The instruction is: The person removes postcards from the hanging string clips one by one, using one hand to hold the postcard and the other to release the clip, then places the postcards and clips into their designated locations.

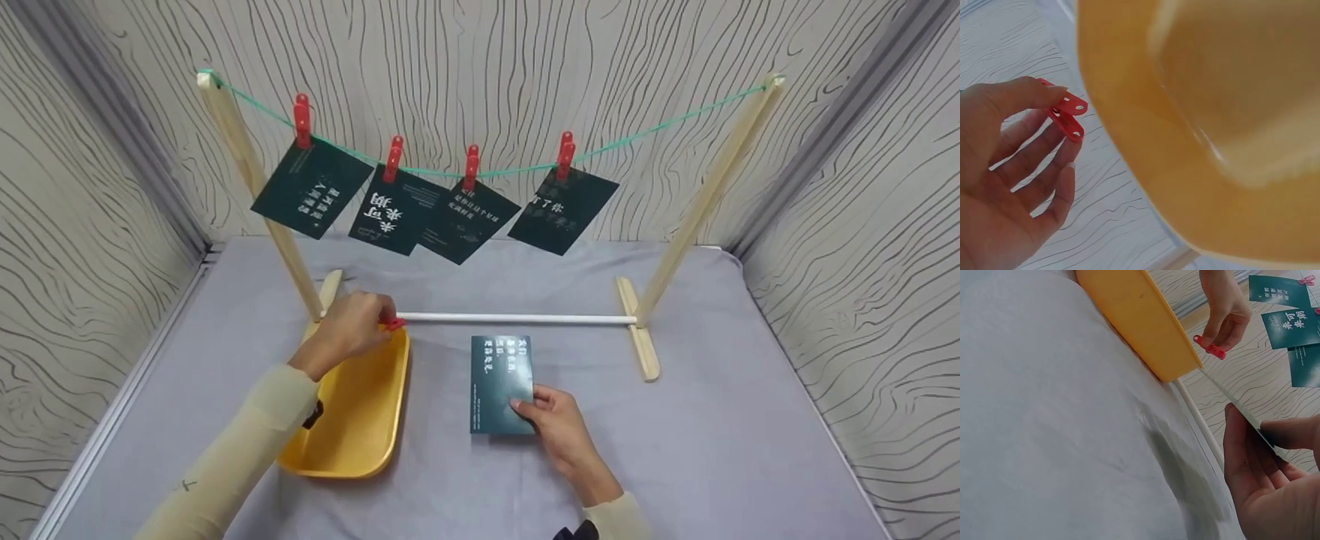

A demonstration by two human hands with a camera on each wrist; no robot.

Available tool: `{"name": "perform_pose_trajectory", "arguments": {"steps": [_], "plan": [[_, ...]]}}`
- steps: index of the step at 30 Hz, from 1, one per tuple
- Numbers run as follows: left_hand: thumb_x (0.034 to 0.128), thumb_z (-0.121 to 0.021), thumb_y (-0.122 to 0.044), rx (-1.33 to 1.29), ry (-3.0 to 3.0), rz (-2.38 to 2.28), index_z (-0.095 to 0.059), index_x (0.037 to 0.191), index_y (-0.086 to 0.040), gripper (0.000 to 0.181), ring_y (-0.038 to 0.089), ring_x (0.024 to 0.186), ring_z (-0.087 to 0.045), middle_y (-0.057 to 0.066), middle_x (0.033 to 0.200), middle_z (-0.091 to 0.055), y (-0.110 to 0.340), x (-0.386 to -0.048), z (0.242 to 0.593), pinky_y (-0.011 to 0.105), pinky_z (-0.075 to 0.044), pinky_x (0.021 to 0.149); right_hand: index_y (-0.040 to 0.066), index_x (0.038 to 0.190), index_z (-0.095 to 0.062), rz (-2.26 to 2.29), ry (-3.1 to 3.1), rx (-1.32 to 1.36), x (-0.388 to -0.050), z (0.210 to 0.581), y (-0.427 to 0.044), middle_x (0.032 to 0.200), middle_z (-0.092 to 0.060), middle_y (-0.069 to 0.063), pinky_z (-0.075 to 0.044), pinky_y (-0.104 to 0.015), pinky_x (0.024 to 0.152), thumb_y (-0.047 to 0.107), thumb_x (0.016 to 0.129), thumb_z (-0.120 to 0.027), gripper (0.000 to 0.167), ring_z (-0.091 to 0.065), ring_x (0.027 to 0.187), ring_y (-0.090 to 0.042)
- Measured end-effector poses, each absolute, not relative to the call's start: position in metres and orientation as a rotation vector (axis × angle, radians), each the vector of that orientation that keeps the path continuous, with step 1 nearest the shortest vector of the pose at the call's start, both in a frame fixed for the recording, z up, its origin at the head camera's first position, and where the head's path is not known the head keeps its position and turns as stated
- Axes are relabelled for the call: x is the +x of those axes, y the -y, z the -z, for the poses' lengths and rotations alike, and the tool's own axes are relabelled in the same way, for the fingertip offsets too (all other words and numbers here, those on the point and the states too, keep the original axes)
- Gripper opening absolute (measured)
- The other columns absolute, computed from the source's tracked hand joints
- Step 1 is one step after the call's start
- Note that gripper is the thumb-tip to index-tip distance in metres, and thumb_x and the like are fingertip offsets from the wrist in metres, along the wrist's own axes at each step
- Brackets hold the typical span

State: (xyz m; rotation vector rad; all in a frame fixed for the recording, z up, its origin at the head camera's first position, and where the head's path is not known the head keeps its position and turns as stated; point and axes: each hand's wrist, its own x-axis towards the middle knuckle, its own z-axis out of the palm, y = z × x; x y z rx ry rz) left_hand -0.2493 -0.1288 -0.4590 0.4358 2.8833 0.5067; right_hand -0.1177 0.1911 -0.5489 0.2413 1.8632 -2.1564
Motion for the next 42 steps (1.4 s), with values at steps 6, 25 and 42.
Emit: {"name": "perform_pose_trajectory", "arguments": {"steps": [6,25,42], "plan": [[0.0912,-0.082,-0.013,0.495,-2.895,-0.332,-0.079,0.115,-0.007,0.025,0.025,0.084,-0.063,0.01,0.099,-0.078,0.141,-0.243,0.479,0.036,-0.063,0.089,-0.016,0.136,-0.058,2.127,-1.876,0.252,-0.115,0.552,-0.189,0.124,-0.076,-0.022,-0.062,-0.027,0.091,0.008,0.098,-0.07,0.046,-0.075,0.108,-0.016],[0.0957,-0.073,-0.005,0.543,-2.884,-0.279,-0.077,0.111,-0.007,0.016,0.028,0.083,-0.058,0.01,0.087,-0.067,0.149,-0.246,0.501,0.036,-0.054,0.081,-0.014,0.13,-0.063,2.116,-1.865,0.244,-0.117,0.557,-0.176,0.113,-0.08,-0.018,-0.063,-0.026,0.082,0.007,0.095,-0.074,0.042,-0.077,0.098,-0.014],[0.0978,-0.074,-0.011,0.527,-2.925,-0.284,-0.076,0.107,-0.007,0.01,0.029,0.085,-0.059,0.008,0.079,-0.063,0.148,-0.246,0.514,0.038,-0.053,0.085,-0.015,0.13,-0.063,2.027,-2.006,0.171,-0.119,0.564,-0.162,0.116,-0.076,-0.029,-0.065,-0.034,0.082,0.004,0.096,-0.071,0.04,-0.079,0.099,-0.024]]}}
